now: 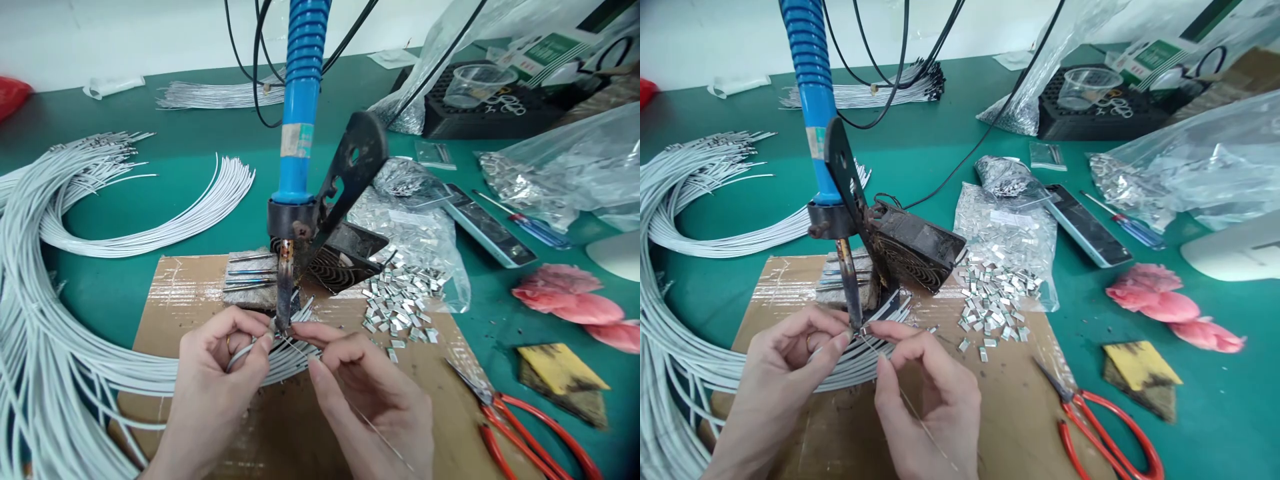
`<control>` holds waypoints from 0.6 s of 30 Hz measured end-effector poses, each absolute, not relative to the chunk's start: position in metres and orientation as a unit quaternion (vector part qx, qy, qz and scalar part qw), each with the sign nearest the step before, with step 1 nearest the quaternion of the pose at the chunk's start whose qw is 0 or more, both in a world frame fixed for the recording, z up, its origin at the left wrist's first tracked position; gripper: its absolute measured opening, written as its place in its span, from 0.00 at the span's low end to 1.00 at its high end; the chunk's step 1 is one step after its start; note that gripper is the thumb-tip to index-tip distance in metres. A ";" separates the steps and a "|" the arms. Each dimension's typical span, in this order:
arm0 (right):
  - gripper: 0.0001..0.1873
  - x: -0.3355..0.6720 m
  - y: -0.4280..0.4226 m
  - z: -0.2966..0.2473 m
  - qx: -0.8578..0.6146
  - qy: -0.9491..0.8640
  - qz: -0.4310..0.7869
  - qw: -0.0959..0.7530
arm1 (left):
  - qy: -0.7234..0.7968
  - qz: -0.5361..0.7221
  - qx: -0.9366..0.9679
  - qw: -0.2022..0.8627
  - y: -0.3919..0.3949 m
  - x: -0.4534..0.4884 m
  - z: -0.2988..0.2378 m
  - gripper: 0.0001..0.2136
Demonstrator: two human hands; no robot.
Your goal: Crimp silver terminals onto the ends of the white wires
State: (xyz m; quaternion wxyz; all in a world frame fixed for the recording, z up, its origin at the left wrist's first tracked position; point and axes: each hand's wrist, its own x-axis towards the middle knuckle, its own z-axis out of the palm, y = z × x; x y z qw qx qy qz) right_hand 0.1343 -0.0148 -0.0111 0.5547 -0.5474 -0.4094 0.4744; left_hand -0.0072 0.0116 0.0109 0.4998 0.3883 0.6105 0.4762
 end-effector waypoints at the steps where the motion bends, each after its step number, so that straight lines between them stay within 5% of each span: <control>1: 0.11 0.134 -0.015 -0.011 -0.549 -0.409 0.475 0.553 | 0.611 0.475 0.390 0.500 0.012 -0.007 0.011 0.06; 18: 0.10 0.133 -0.015 -0.011 -0.542 -0.418 0.460 0.566 | 0.611 0.476 0.396 0.492 0.010 -0.005 0.012 0.06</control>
